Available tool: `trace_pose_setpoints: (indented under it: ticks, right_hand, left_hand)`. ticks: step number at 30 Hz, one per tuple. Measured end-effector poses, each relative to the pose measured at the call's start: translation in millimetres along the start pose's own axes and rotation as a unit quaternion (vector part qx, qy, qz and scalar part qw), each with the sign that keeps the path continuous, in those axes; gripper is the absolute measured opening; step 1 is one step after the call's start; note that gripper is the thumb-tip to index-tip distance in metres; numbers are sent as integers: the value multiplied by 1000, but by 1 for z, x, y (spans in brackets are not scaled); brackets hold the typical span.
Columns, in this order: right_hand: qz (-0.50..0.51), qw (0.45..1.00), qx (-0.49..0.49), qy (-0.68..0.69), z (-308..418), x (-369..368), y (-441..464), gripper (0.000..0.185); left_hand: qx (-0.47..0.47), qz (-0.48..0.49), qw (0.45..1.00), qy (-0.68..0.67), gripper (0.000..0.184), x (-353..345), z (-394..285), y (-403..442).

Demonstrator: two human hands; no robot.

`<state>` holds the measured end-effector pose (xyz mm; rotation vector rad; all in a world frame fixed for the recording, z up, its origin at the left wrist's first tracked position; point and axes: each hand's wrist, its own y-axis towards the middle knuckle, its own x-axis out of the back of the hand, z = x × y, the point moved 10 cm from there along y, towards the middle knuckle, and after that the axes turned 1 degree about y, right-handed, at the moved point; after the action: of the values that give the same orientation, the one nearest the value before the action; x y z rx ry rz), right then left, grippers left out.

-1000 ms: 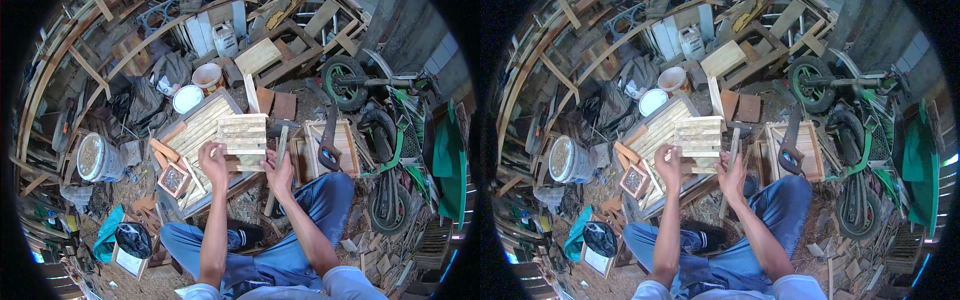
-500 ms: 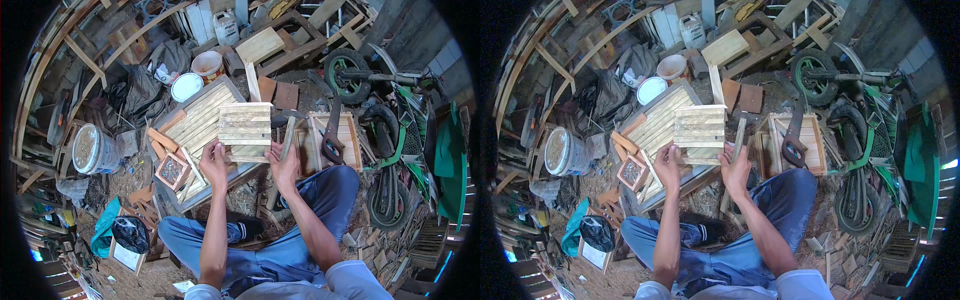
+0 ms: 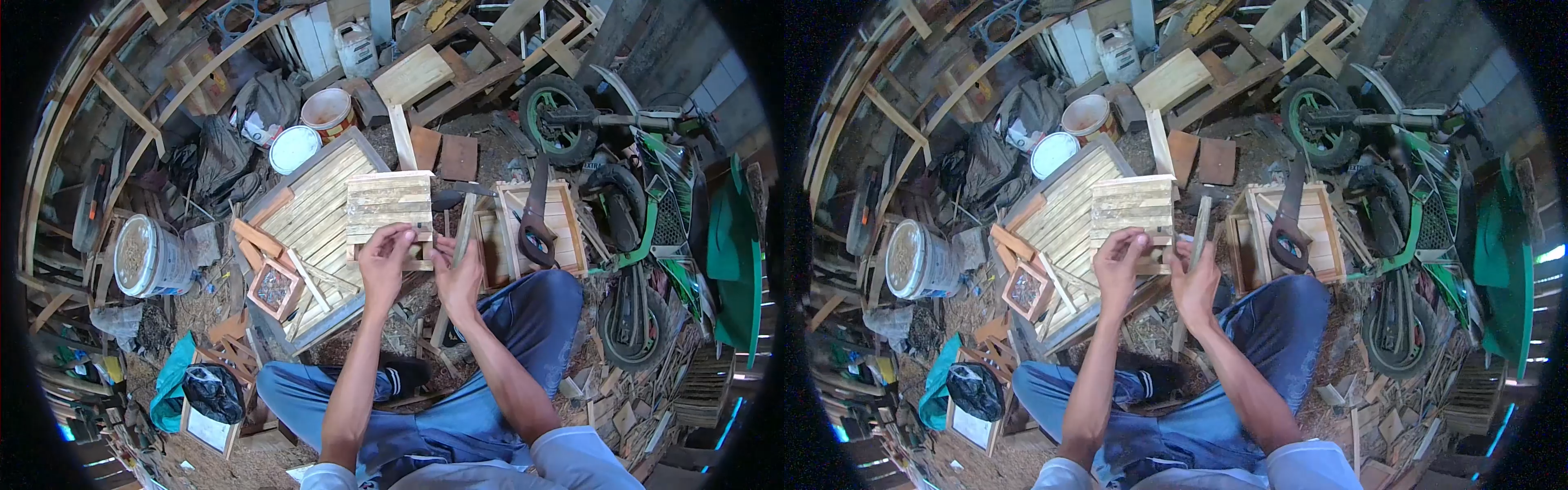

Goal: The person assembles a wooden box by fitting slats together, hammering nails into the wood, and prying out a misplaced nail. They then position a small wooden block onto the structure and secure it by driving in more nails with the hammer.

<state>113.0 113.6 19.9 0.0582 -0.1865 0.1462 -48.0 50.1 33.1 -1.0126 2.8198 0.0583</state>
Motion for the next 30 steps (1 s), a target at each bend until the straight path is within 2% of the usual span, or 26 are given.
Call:
trace_pose_setpoints:
  ticks: [2, 7, 10, 17, 20, 26, 29, 30]
  right_hand:
    - [2, 998, 1, -58, 22, 11, -1, 31]
    - [81, 995, -16, 62, 31, 5, -10, 29]
    - [111, 990, -37, 82, 21, 0, -19, 29]
    - [116, 987, -18, 105, 27, -1, -20, 28]
    - [120, 980, -21, 154, 20, -4, -21, 28]
    - [72, 976, -54, 199, 21, 0, -22, 27]
    - [61, 975, -60, 207, 19, 4, -20, 27]
    - [62, 971, -63, 221, 15, 3, -19, 28]
  left_hand:
    - [5, -3, 999, -48, 18, 4, 10, -10]
    - [77, -36, 990, -113, 17, 11, 30, -38]
    - [73, -6, 987, -146, 17, -1, 29, -48]
    - [99, -16, 987, -122, 15, 1, 30, -53]
    - [15, 1, 999, -46, 16, 4, 19, -46]
    - [104, -5, 982, -159, 17, -5, 43, -52]
    - [110, 5, 976, -187, 14, -14, 44, -50]
    - [94, -3, 984, -150, 13, -12, 37, -48]
